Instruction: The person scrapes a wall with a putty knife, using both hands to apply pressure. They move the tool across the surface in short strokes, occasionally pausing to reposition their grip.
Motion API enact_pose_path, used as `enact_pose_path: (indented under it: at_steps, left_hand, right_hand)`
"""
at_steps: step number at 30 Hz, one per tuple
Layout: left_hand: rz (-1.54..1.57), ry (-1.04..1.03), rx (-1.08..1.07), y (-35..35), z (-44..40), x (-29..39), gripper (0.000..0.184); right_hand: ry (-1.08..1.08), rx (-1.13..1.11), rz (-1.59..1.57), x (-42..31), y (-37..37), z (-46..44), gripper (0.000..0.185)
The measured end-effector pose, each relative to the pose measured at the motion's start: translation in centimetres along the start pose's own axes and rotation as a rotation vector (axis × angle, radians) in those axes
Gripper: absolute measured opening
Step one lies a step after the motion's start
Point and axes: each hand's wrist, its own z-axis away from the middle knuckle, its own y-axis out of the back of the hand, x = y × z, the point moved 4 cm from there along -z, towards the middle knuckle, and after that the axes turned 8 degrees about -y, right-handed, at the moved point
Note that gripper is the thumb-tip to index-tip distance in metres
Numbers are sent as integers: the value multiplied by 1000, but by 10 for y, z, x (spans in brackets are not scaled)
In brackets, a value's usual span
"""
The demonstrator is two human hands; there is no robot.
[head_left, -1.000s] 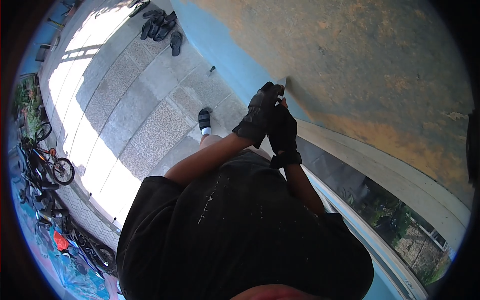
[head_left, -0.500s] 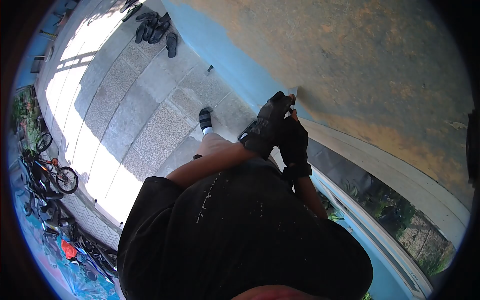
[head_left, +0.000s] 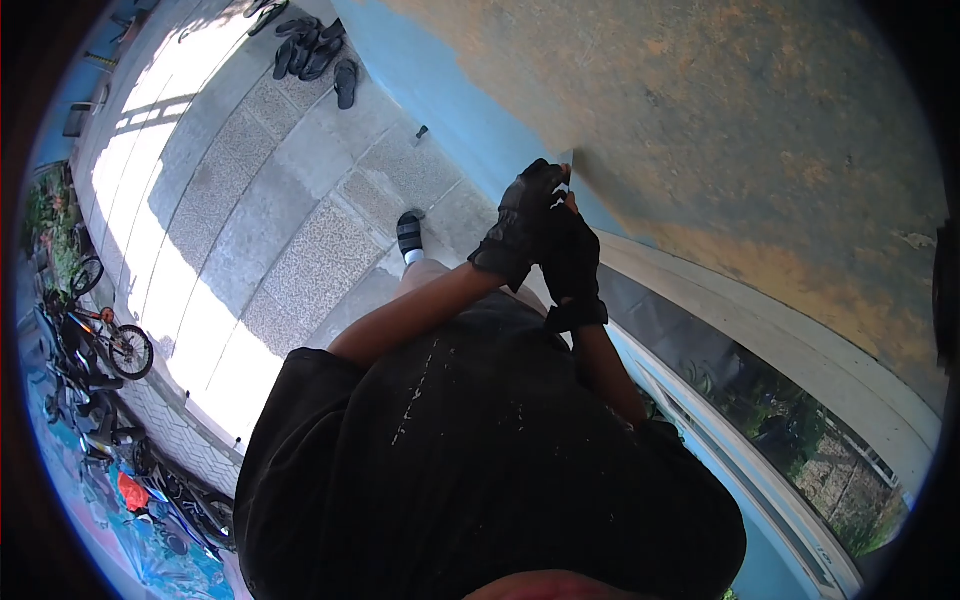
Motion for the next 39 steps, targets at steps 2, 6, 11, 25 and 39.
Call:
enact_pose_path:
  at_steps: [2, 6, 11, 25, 39]
  left_hand:
    - [62, -26, 47, -12, 12, -5, 34]
    - [27, 30, -80, -5, 4, 8, 39]
    - [3, -43, 14, -8, 7, 6, 36]
    - [-71, -115, 110, 6, -8, 13, 32]
    - [-107, -53, 112, 14, -16, -18, 21]
  right_hand:
    - [-21, 98, 61, -1, 11, 13, 38]
    - [-331, -47, -218, 12, 6, 7, 39]
    - [-208, -8, -58, 40, 1, 9, 33]
    - [-143, -94, 40, -9, 6, -10, 37]
    - [-108, -85, -39, 26, -22, -28, 25]
